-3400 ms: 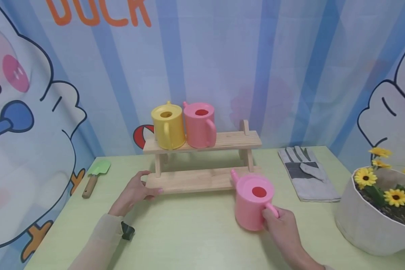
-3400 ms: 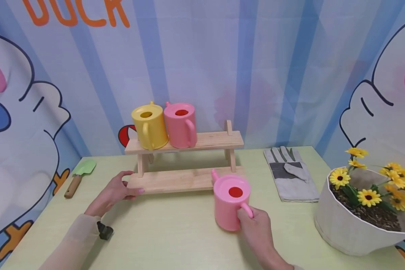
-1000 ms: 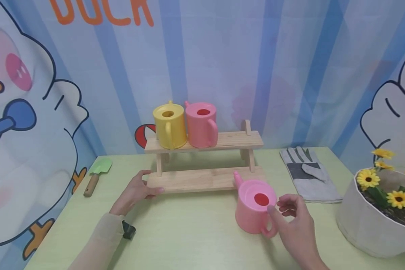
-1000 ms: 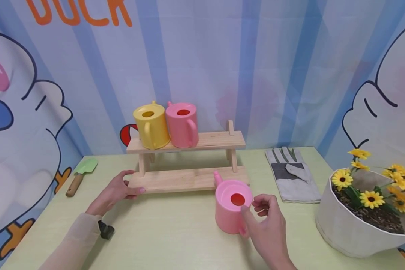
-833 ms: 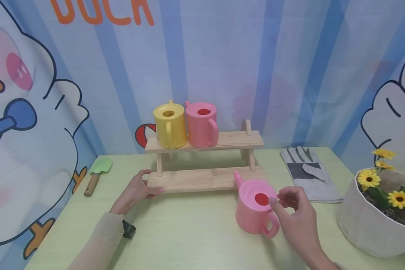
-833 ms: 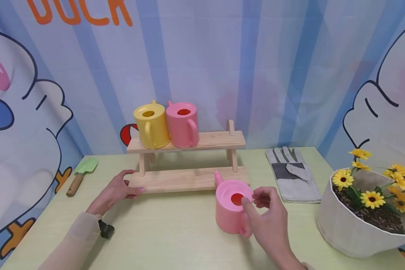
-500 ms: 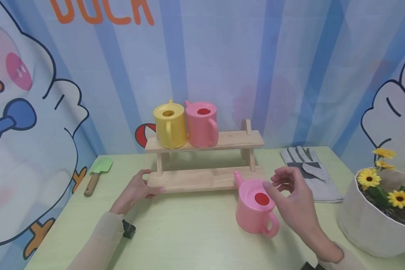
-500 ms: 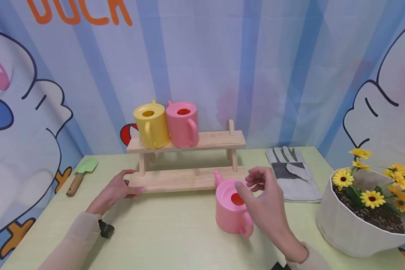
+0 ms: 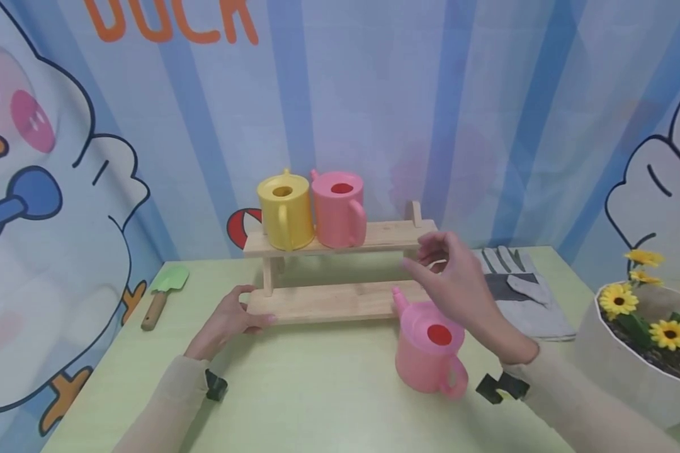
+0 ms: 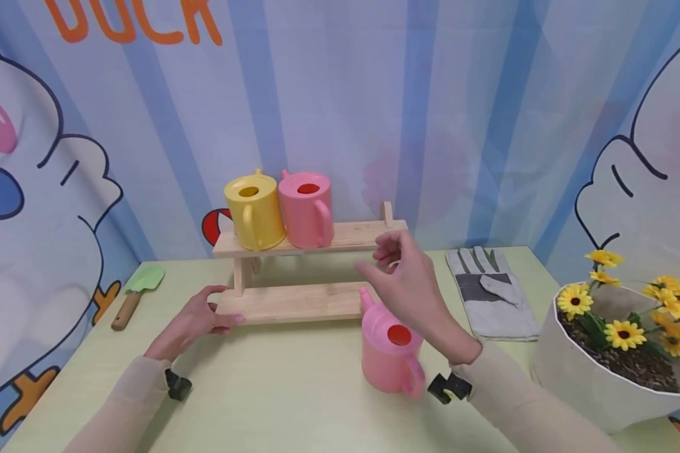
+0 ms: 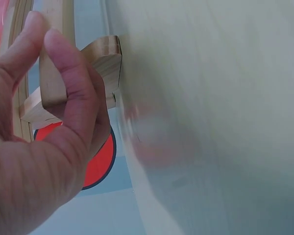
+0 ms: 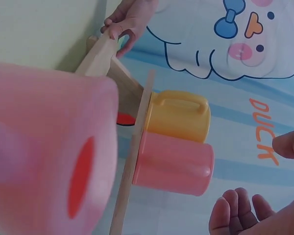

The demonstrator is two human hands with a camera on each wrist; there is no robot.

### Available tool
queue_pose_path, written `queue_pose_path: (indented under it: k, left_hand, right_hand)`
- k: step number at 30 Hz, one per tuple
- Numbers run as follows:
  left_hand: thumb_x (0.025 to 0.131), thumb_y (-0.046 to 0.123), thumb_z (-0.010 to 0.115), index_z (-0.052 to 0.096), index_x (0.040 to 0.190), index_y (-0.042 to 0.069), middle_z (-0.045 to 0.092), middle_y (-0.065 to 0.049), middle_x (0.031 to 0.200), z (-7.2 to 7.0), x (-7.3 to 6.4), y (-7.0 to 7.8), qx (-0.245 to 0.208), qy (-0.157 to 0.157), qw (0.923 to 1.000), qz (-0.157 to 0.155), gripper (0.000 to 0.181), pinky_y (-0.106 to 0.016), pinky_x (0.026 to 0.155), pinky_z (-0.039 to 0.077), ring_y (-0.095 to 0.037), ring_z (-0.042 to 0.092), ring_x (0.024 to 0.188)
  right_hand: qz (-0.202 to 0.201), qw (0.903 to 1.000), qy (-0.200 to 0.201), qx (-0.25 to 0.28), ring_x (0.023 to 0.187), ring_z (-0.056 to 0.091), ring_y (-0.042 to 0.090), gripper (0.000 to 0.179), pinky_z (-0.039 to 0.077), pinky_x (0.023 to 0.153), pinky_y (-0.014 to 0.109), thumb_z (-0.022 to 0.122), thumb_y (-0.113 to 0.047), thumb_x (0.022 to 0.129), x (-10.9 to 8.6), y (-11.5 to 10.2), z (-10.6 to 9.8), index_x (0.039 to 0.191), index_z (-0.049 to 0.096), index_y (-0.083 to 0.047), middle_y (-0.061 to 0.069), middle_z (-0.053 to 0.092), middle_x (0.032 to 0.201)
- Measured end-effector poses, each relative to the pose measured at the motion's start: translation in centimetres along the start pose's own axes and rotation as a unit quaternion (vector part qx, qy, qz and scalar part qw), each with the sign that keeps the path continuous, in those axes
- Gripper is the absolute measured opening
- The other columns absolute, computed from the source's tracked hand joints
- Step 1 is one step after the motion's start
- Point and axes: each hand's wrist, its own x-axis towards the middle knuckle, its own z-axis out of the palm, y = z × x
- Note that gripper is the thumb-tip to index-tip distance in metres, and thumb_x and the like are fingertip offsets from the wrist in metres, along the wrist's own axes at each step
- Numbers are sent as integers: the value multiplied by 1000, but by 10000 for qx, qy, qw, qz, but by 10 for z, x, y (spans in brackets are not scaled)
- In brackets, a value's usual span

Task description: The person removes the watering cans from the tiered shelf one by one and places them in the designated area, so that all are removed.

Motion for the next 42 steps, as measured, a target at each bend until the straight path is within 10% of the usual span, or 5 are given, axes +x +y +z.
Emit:
queue_pose_path:
  k: [11, 25, 42]
  left_hand:
    - [91, 27, 91, 25, 168, 3, 66, -21, 122, 1, -2, 0, -51, -31, 10000, -51, 104, -45, 100, 56, -14, 77, 79]
    - [90, 25, 93, 27, 167, 2, 69, -22, 120, 0, 2, -3, -84, 8, 10000, 18, 105, -38, 94, 57, -14, 76, 75]
    - [91, 26, 92, 26, 167, 2, 70, -20, 118, -1, 1, -4, -83, -16, 10000, 39, 103, -42, 99, 56, -13, 77, 76]
  right_hand:
    - [204, 9961, -846, -152, 120, 65, 33, 55, 55, 107, 47, 77, -31, 101, 48, -22, 17, 140, 55, 0, 18, 66, 127]
    - [803, 9939, -751, -5, 112, 60, 30, 52, 54, 89, 38, 75, -34, 101, 106, -24, 52, 135, 56, -1, 17, 65, 129]
    - [1233, 9863, -1020, 406, 82, 49, 20, 24, 44, 72, 31, 64, -29, 108, 129, -25, 81, 104, 61, -6, 6, 49, 89]
